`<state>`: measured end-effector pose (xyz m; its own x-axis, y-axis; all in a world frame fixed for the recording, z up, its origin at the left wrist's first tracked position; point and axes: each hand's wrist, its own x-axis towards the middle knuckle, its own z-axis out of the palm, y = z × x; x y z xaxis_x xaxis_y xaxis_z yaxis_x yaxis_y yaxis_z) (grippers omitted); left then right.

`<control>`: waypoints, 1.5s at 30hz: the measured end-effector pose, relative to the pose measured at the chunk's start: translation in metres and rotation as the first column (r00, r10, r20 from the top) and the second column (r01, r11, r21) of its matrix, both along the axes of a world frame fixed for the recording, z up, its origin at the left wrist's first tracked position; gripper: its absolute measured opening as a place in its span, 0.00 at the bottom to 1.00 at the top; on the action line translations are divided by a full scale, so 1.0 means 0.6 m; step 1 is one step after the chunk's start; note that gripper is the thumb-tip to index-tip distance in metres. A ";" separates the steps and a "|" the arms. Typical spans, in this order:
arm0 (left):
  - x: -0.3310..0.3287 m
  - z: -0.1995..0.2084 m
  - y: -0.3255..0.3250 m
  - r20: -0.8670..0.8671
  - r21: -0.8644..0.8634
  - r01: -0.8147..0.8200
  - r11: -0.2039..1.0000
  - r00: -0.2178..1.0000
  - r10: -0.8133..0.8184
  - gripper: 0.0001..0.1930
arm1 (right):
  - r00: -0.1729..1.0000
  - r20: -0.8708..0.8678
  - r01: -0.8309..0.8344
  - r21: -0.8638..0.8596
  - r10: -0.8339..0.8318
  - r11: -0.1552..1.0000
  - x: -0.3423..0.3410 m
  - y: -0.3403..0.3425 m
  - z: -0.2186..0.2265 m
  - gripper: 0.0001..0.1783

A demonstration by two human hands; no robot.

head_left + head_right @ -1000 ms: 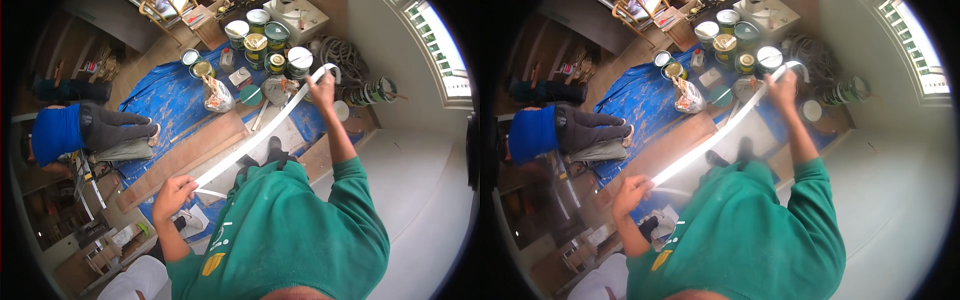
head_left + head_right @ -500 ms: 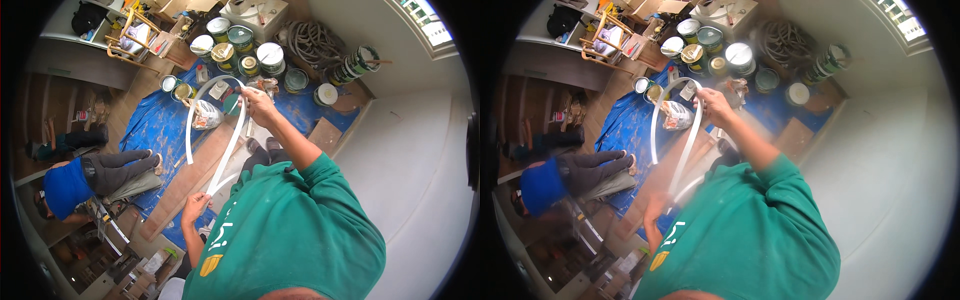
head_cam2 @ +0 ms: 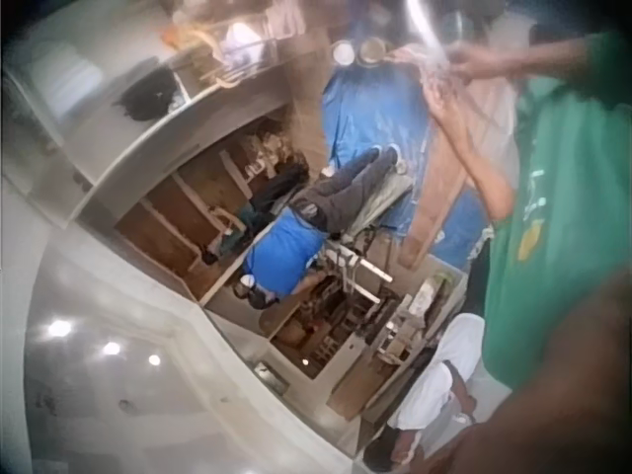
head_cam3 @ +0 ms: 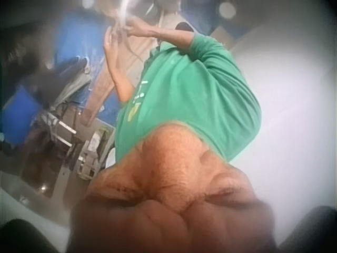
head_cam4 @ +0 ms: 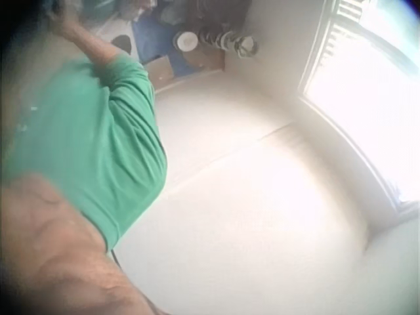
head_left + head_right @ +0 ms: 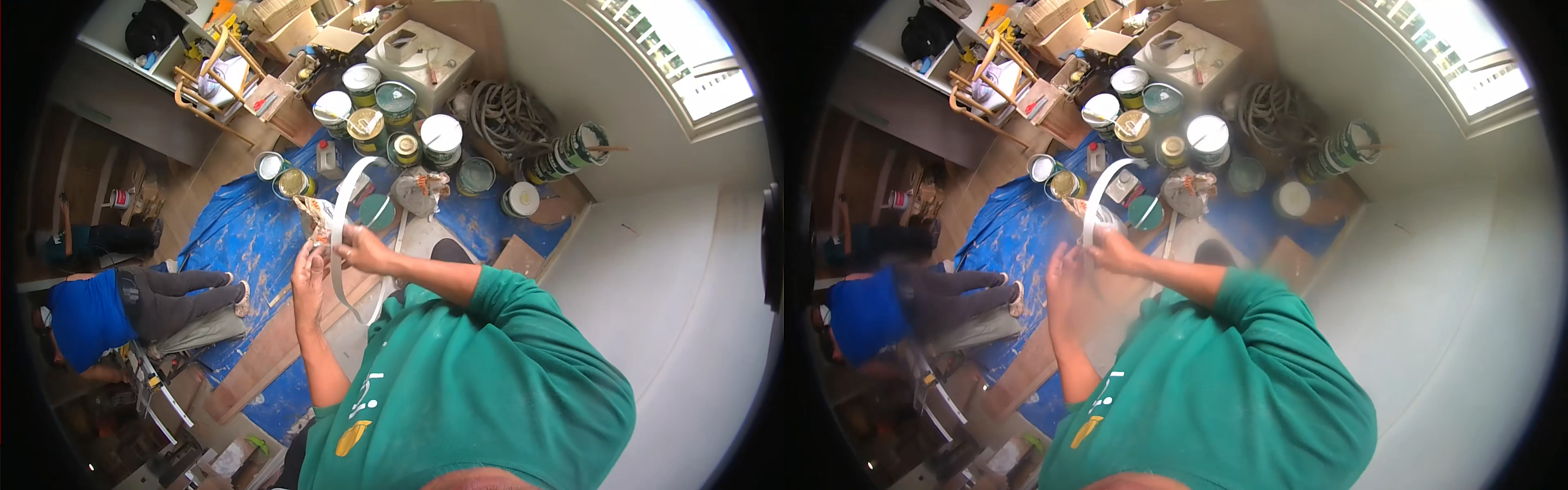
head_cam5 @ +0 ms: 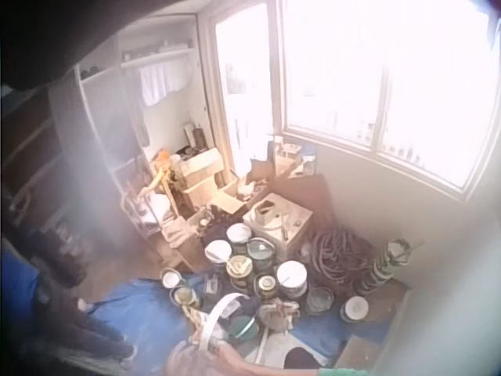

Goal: The person uses a utility knife to cut a long strip of white molding along a wall. They then remove the cut piece and handle a roll of white tape, unrolling and applying it to the wall. The person also picks up a paintbrush and a small container, moving around a cluttered workspace.

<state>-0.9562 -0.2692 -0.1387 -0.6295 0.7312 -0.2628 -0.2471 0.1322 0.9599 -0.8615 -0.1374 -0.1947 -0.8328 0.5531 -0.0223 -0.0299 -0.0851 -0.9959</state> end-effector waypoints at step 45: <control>0.150 0.020 -0.049 -0.498 -0.266 -0.945 -0.189 -0.033 0.867 0.10 | 0.904 0.249 0.428 -0.552 -0.349 0.716 0.227 1.415 -1.114 0.18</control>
